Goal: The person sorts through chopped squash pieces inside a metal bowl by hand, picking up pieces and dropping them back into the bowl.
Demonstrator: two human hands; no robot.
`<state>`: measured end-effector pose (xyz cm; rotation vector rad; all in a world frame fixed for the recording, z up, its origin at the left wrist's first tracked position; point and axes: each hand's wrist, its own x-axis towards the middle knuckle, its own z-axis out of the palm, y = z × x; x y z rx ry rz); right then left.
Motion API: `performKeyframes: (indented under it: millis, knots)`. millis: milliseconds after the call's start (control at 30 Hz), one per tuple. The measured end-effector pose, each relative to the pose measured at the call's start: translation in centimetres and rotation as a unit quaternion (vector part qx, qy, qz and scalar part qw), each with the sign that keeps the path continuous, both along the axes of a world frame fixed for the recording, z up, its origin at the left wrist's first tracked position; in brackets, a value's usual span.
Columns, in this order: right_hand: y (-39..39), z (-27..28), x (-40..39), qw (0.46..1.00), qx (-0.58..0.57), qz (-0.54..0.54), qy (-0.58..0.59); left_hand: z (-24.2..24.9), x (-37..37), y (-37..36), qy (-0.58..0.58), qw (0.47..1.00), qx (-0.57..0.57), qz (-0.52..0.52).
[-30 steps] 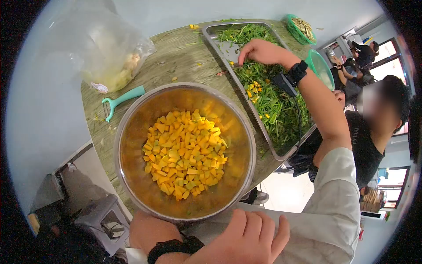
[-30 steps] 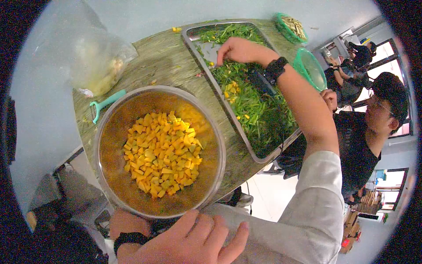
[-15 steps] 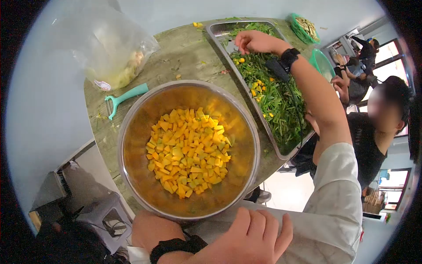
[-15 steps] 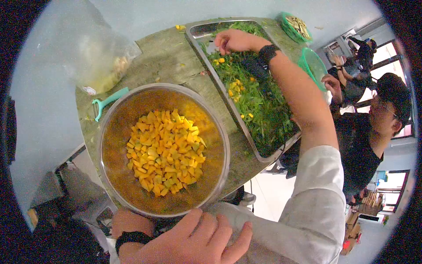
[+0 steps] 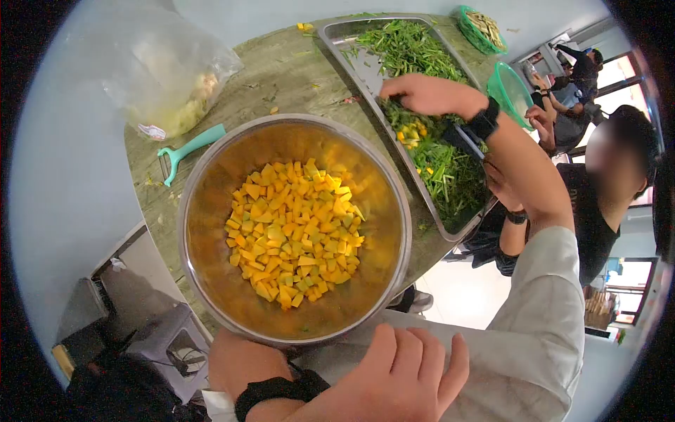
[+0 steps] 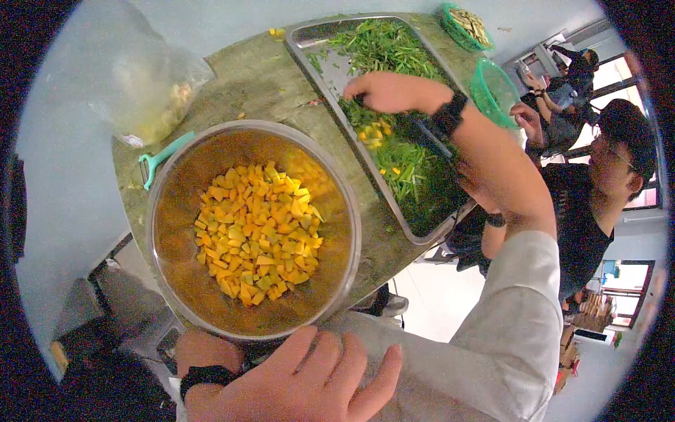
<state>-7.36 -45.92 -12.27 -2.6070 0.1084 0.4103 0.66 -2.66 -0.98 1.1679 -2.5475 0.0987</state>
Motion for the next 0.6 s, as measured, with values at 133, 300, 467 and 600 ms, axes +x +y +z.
performKeyframes:
  millis: [133,300,467,600]
  knots:
    - [3.4,1.4,-3.2,1.000,0.020,-0.014,0.009,2.9,-0.1,0.6,0.044,0.987,0.151,0.028]
    - [2.9,3.5,-4.2,0.987,-0.048,-0.017,-0.152,0.9,-2.3,2.0,0.080,0.985,0.120,0.096]
    - [2.8,5.7,-5.9,0.980,-0.068,-0.185,-0.034,1.6,-1.9,2.2,0.081,0.984,0.138,0.078]
    - [6.2,5.5,-8.1,0.989,-0.110,-0.089,-0.038,0.5,-2.1,2.6,0.118,0.985,0.102,0.073]
